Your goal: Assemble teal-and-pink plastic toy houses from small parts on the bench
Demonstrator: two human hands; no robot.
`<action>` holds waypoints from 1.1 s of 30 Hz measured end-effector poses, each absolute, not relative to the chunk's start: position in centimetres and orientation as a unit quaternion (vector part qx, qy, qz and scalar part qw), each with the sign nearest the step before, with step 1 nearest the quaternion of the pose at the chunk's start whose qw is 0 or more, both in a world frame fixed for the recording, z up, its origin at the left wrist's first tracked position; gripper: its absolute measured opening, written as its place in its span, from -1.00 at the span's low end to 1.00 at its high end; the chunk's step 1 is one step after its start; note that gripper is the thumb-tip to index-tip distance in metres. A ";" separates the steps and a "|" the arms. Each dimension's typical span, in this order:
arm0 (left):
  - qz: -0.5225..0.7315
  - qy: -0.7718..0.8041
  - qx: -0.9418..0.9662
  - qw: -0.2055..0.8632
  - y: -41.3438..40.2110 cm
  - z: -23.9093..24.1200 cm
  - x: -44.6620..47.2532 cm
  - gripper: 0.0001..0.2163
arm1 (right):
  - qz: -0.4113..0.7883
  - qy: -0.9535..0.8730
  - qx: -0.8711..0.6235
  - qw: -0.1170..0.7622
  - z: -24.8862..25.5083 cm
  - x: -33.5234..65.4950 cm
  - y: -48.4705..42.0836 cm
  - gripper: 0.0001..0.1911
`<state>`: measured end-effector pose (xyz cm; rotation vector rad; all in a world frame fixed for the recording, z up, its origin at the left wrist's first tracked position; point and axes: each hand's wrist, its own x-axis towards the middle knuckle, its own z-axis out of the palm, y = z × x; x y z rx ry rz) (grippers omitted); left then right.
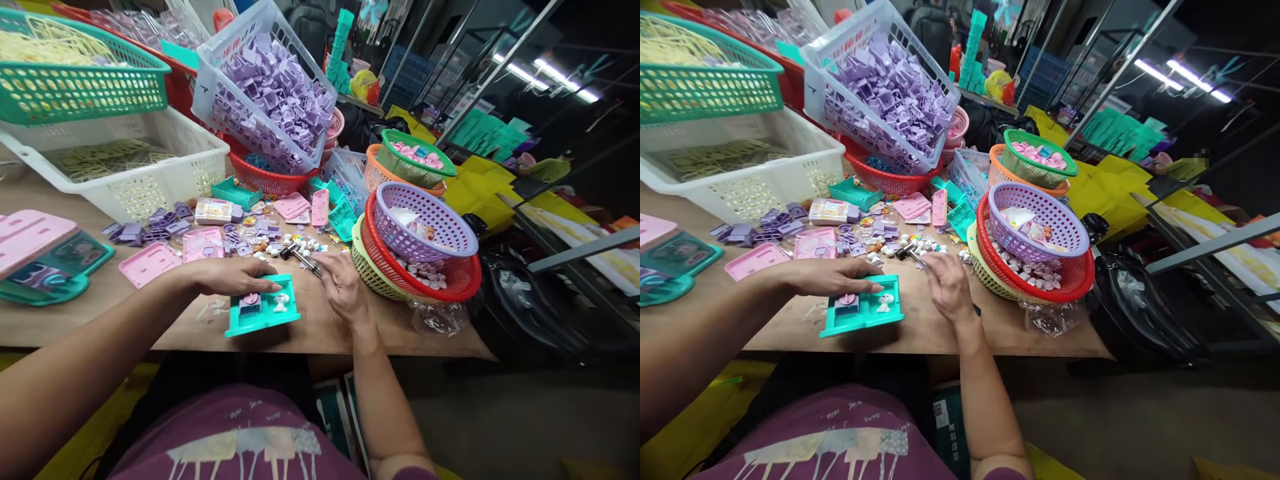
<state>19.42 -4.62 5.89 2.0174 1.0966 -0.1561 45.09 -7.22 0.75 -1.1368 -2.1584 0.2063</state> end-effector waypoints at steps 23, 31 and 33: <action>-0.042 0.448 0.809 0.379 -4.6 4.9 21.9 -0.40 | -0.008 -0.735 -0.656 0.171 -0.8 45.6 -2.5 -0.87; -0.073 0.470 0.801 0.365 -4.6 4.7 21.4 -0.44 | 0.016 -0.837 -0.472 0.277 -3.5 46.6 -7.8 -0.79; -0.076 0.464 0.804 0.364 -4.5 4.6 21.1 -0.47 | 0.055 -0.832 -0.471 0.288 -3.8 46.7 -9.1 -0.73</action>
